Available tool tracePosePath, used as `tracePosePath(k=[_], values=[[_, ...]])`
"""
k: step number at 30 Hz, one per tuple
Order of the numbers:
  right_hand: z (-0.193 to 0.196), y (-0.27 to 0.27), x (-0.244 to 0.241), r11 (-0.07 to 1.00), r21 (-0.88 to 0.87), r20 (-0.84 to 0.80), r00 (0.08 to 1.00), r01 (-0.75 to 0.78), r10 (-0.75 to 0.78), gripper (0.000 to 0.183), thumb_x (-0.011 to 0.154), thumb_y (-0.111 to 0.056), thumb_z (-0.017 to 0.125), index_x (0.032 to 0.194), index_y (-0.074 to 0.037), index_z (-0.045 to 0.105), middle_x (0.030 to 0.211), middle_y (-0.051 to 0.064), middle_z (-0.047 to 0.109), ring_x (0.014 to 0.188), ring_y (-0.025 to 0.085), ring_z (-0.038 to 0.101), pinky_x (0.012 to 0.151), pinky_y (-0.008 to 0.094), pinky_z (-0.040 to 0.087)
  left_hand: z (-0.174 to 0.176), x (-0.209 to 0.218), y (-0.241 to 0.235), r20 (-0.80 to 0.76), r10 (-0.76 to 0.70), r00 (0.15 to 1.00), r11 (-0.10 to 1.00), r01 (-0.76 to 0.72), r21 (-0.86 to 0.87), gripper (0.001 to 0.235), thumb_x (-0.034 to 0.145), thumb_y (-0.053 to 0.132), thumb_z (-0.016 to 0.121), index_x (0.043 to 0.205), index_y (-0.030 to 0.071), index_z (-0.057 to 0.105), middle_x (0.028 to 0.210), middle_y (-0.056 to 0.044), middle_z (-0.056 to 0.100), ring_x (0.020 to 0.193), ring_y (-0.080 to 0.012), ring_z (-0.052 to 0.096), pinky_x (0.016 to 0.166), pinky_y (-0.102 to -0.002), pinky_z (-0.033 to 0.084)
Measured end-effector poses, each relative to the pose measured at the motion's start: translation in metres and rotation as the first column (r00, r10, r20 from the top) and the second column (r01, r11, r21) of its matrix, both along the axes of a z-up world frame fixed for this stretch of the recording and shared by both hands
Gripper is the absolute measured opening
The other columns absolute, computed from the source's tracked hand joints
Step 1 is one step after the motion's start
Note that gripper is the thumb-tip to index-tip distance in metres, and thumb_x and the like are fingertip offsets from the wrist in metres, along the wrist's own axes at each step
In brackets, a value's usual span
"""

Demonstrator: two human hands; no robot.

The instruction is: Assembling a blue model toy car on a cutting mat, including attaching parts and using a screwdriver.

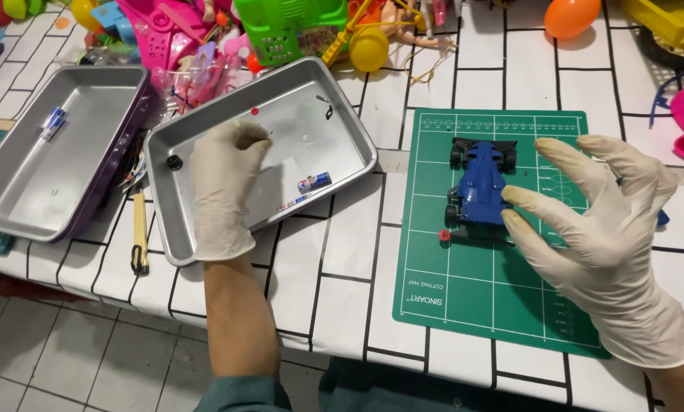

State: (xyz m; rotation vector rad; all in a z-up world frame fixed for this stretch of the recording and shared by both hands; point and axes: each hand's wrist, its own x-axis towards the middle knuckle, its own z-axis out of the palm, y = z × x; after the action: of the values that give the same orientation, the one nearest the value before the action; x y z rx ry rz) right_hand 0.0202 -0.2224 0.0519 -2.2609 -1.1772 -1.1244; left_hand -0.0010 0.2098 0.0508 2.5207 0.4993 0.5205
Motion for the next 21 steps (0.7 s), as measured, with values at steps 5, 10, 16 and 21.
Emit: tracePosePath(k=[5,10,16,21], values=[[0.004,0.003,0.000,1.000,0.006,-0.010,1.000,0.007,-0.007,0.017,0.094,-0.019,0.091,0.105,-0.019,0.079,0.129,0.022,0.074,0.124,0.045,0.059,0.112,0.051,0.032,0.023,-0.003,-0.125,0.294,-0.405,0.866,0.542,0.486,-0.685,0.015,0.086,0.001,0.079,0.100,0.004,0.078,0.100,-0.010,0.080,0.089,-0.0128,0.076,0.087,-0.022,0.063],[0.002,0.006,-0.001,0.995,0.059,-0.075,0.994,-0.079,0.083,0.033,0.090,-0.033,0.089,0.114,-0.014,0.077,0.131,0.021,0.071,0.121,0.044,0.061,0.110,0.051,0.039,0.016,-0.013,-0.181,0.193,-0.605,0.772,0.329,0.463,-0.823,0.024,0.083,0.008,0.081,0.107,0.004,0.076,0.094,-0.008,0.079,0.081,-0.0097,0.073,0.076,-0.023,0.064],[-0.001,0.014,0.001,0.982,0.085,-0.135,0.975,-0.166,0.177,0.036,0.088,-0.035,0.088,0.117,-0.019,0.074,0.133,0.019,0.068,0.123,0.040,0.058,0.107,0.050,0.041,0.019,-0.010,-0.189,0.147,-0.587,0.796,0.246,0.349,-0.904,0.031,0.080,0.008,0.083,0.109,0.001,0.073,0.077,-0.010,0.075,0.069,-0.0129,0.071,0.073,-0.024,0.062],[-0.002,0.017,-0.001,0.974,0.119,-0.168,0.962,-0.195,0.213,0.022,0.088,-0.022,0.087,0.106,-0.013,0.077,0.130,0.026,0.068,0.122,0.043,0.056,0.107,0.052,0.045,0.012,-0.007,-0.193,0.175,-0.626,0.760,0.237,0.399,-0.886,0.034,0.080,0.008,0.082,0.112,0.000,0.073,0.080,-0.009,0.074,0.073,-0.0109,0.069,0.075,-0.024,0.062]])
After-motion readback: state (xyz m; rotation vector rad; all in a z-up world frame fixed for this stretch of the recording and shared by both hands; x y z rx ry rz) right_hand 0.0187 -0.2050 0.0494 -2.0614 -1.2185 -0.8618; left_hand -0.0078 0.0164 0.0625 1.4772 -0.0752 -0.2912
